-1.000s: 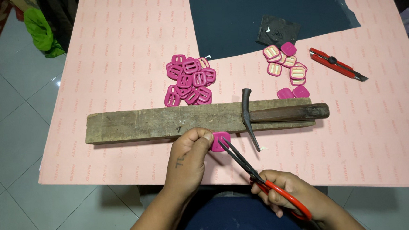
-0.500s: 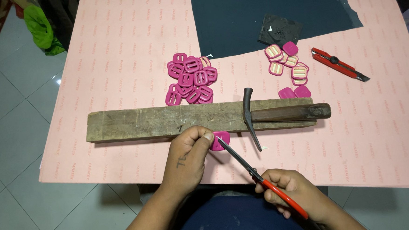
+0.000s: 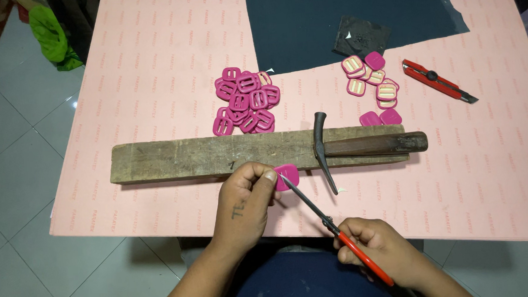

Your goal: The person cuts slots into pink plastic buckle bodies with scissors, then places a white foam insert into each buckle and presses it in using a hammer-like metal tool on a wooden block, adding finished buckles to a pile.

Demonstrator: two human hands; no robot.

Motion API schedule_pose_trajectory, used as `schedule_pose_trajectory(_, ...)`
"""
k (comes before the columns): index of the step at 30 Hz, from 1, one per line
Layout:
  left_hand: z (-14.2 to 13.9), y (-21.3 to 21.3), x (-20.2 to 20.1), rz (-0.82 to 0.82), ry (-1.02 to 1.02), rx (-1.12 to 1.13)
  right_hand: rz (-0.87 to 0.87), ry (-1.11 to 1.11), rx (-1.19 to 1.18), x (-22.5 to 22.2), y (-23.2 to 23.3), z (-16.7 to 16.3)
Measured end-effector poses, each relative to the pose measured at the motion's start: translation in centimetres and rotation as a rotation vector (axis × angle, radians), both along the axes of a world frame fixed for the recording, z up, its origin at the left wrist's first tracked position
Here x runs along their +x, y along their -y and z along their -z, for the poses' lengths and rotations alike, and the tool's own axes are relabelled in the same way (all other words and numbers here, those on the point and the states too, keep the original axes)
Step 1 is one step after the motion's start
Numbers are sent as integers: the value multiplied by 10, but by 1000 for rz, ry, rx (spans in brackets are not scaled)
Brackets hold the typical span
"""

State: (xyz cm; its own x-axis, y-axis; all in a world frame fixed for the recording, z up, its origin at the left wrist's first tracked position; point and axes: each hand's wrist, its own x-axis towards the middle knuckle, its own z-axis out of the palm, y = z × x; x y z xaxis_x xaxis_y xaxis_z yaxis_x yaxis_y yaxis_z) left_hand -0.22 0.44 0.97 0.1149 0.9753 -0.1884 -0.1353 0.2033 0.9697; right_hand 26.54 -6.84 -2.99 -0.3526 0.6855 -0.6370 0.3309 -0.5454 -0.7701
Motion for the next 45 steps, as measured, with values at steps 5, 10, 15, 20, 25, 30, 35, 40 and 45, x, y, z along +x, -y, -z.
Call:
schedule_pose_trajectory(5,-2,-1,0,-43,23,8,-11,-250,73,1,0,6)
schedule_pose_trajectory(10,-9,0,2,-50,54,-6,-29,-237,78,1,-1,0)
schedule_pose_trajectory(15,-9,-1,2,-31,93,-23,-63,-109,56,1,-5,-7)
schedule_pose_trajectory(20,-3,0,1,-20,42,-6,-91,-132,136,0,-4,-6)
schedule_pose_trajectory(25,1,2,4,-12,45,-32,-8,-162,-3,-4,-1,-1)
schedule_pose_trajectory(30,3,4,9,-47,87,-39,47,-237,-45,-7,1,2)
schedule_pose_trajectory(35,1,5,10,-38,92,-29,43,-170,-38,-5,0,1)
schedule_pose_trajectory(40,0,4,10,-36,98,-22,53,-141,-28,-8,0,-2)
schedule_pose_trajectory(45,0,6,9,-25,108,-12,58,-108,-25,-9,1,-4)
